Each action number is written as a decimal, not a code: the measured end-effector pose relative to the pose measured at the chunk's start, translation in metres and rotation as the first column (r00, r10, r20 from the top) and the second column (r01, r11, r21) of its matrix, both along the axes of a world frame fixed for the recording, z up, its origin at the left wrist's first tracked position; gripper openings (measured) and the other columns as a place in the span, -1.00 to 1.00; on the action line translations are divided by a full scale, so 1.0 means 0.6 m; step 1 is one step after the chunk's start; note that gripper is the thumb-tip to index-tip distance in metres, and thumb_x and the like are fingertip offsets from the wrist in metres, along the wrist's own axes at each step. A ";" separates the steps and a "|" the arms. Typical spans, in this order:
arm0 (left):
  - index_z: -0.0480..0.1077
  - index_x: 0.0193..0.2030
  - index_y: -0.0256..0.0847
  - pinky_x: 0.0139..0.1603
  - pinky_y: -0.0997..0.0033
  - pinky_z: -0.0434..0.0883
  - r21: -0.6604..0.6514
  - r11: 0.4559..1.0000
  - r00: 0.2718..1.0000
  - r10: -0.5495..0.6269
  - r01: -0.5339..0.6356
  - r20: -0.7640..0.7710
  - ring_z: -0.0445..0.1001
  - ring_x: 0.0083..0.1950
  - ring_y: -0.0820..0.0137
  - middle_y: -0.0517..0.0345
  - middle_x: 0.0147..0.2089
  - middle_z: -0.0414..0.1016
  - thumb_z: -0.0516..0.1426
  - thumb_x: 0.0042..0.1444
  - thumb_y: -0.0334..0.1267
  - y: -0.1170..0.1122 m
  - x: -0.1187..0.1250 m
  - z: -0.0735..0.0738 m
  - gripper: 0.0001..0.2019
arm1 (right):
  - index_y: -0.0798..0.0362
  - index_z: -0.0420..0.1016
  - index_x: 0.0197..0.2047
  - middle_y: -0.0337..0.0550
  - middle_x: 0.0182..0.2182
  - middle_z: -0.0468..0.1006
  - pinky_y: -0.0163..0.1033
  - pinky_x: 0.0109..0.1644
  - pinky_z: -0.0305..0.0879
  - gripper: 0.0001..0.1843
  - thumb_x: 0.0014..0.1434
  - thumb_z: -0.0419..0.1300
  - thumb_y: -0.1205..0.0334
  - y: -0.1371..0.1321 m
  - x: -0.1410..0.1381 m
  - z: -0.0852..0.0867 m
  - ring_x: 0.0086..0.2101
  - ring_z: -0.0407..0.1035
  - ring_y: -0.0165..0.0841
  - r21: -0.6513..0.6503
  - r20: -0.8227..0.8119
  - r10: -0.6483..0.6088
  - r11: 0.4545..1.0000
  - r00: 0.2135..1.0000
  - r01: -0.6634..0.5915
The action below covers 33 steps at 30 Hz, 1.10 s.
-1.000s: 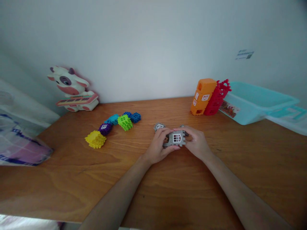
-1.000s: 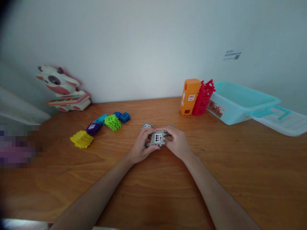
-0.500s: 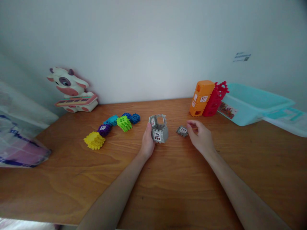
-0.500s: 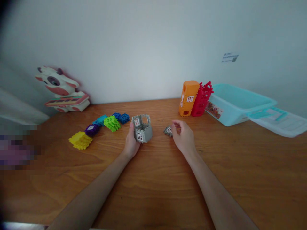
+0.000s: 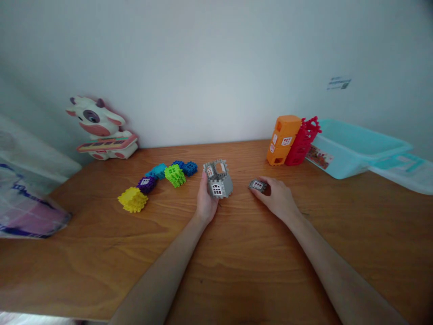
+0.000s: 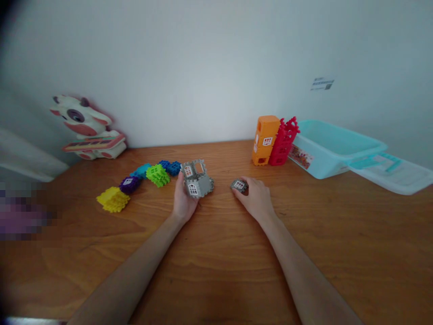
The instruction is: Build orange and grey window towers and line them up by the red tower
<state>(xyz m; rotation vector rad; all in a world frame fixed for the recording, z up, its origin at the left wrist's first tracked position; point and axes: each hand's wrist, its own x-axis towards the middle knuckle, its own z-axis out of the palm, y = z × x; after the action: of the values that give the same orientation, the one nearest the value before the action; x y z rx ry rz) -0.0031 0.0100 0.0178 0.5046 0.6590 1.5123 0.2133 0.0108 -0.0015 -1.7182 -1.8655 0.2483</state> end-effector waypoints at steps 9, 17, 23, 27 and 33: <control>0.54 -0.05 -0.24 -0.09 0.30 0.53 -0.011 0.997 0.997 -0.074 0.074 -0.007 0.62 -0.22 0.30 0.06 -0.20 0.65 0.00 0.32 0.07 -0.002 0.000 -0.002 -0.55 | 0.03 0.51 0.01 0.05 -0.07 0.63 0.01 -0.03 0.47 -0.40 -0.03 0.40 -0.12 0.007 -0.012 0.002 -0.16 0.53 -0.12 -0.083 -0.677 -0.096 0.995 0.729 0.053; 0.50 0.04 -0.20 -0.04 0.33 0.48 0.022 0.994 0.989 -0.101 0.104 -0.107 0.59 -0.04 0.24 0.06 -0.05 0.63 0.19 0.17 0.11 0.001 0.007 -0.021 -0.53 | -0.03 0.55 -0.25 -0.02 -0.29 0.69 -0.10 -0.28 0.56 -0.62 0.20 0.17 -0.17 0.010 -0.016 0.015 -0.37 0.56 -0.21 -0.230 -0.965 -0.188 0.942 0.181 -0.245; 0.50 -0.07 -0.24 -0.13 0.36 0.49 0.081 0.987 0.976 -0.126 0.142 -0.176 0.59 -0.18 0.31 0.08 -0.14 0.63 0.34 0.01 0.04 -0.002 0.007 -0.032 -0.54 | -0.02 0.52 -0.23 -0.02 -0.27 0.69 -0.13 -0.24 0.55 -0.66 0.29 0.08 -0.08 0.006 -0.020 0.020 -0.36 0.56 -0.24 -0.263 -0.963 -0.235 0.921 0.129 -0.287; 0.47 -0.07 -0.24 -0.12 0.36 0.49 0.094 0.976 0.963 -0.177 0.199 -0.201 0.58 -0.19 0.35 0.09 -0.15 0.61 0.34 0.02 0.00 -0.006 0.006 -0.037 -0.57 | 0.00 0.53 -0.22 -0.03 -0.27 0.68 -0.14 -0.22 0.55 -0.70 0.26 0.16 -0.05 0.006 -0.025 0.017 -0.34 0.56 -0.26 -0.256 -0.966 -0.234 0.926 0.113 -0.277; 0.44 -0.08 -0.19 -0.10 0.32 0.48 0.090 0.968 0.953 -0.211 0.234 -0.217 0.58 -0.17 0.33 0.13 -0.13 0.59 0.34 0.03 -0.04 -0.006 0.006 -0.041 -0.61 | -0.01 0.58 -0.26 -0.16 -0.29 0.65 -0.25 -0.28 0.50 -0.73 0.04 0.39 0.01 0.004 -0.028 0.011 -0.39 0.50 -0.36 -0.205 -0.969 -0.163 0.949 0.185 -0.240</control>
<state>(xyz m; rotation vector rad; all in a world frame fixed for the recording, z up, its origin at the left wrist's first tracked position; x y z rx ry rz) 0.0003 0.0065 -0.0069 0.8057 0.6528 1.2989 0.1965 0.0129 0.0051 -1.0703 -0.8073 1.4120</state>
